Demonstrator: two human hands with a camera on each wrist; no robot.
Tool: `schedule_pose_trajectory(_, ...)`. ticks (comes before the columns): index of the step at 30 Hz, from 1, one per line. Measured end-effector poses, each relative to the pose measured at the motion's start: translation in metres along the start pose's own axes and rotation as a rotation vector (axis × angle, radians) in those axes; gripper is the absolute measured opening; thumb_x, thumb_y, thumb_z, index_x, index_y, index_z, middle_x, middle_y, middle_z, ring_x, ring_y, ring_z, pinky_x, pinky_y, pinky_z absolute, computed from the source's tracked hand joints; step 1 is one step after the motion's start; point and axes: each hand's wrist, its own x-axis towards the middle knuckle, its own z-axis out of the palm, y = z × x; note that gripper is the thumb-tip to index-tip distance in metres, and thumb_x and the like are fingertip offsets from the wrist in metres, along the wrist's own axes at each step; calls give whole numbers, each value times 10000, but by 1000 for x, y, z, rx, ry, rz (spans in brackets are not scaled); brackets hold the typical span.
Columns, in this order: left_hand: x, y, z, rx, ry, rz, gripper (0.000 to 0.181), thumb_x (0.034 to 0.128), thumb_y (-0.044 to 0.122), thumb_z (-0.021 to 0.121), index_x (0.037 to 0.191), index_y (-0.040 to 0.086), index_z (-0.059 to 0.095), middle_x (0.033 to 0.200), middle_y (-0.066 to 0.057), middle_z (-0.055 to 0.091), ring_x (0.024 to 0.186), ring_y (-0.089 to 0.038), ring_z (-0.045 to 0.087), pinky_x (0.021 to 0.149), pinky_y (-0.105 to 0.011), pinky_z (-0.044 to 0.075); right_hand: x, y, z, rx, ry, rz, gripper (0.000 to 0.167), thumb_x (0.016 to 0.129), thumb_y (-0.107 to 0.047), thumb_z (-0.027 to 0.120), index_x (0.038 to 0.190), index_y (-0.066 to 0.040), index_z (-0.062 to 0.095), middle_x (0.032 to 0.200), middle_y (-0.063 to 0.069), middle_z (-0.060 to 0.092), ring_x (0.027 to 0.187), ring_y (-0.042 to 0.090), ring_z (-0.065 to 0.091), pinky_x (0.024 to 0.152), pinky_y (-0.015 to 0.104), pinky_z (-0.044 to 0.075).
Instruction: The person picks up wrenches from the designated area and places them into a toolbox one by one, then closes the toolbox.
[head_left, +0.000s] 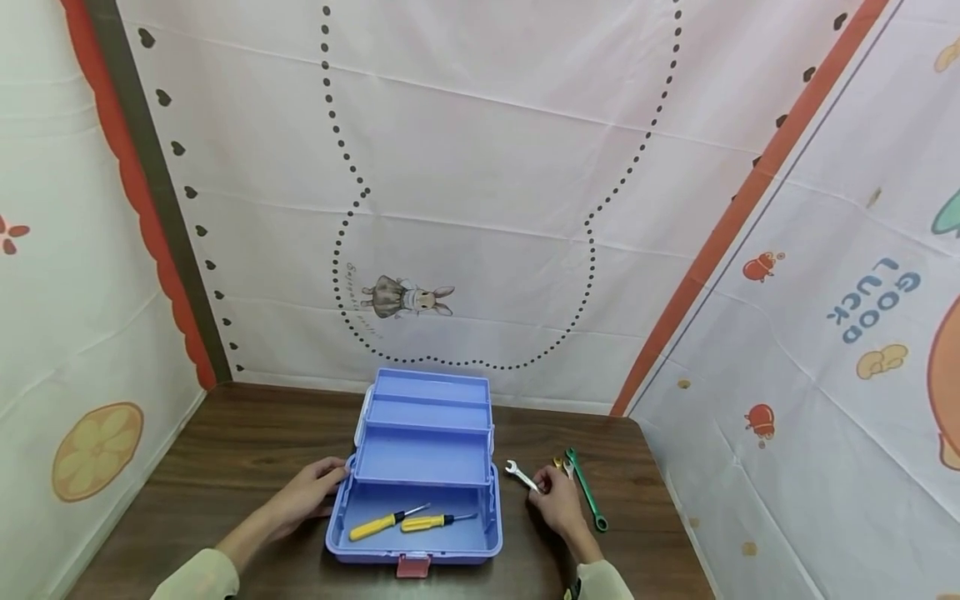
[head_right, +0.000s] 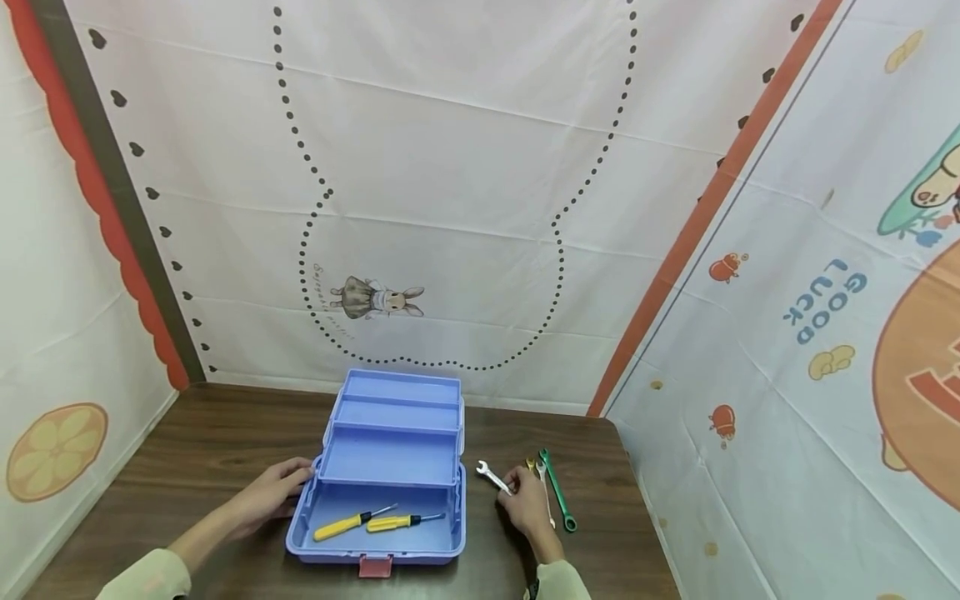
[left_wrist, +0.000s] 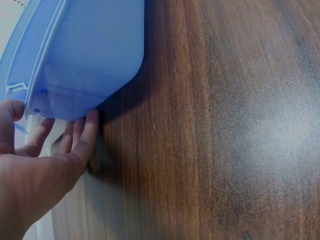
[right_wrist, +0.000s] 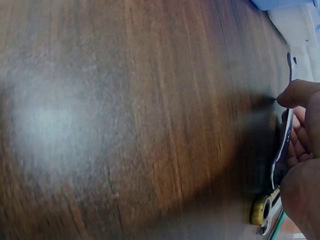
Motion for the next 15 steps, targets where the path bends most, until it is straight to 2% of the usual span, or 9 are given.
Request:
schedule_pose_trajectory(4,0,4,1,9,11,-2,524,1117,309,551,1434,-103,483,1307,-210,647,1212,-366,646,918,-490,631,-1,2,-3,18,0,-6,225,742,79,778,867,-67,661,798,30,607,718,90,505,646,234,435)
schedule_pose_trajectory(11,-1,2,2,9,7,-6,536,1118,321,550,1440,-101,476,1314,-207,646,1227,-372,640,922,-487,630,3,-4,-17,24,-118,-31,170,830,53,775,905,-61,675,824,-3,612,764,107,547,665,234,474)
schedule_pose_trajectory(15,-3,2,2,12,19,-8,546,1116,331,550,1445,-98,473,1339,-223,628,1243,-382,629,923,-491,629,5,-9,-22,26,-149,-45,159,849,51,769,912,-64,680,829,-14,612,764,103,552,651,231,480)
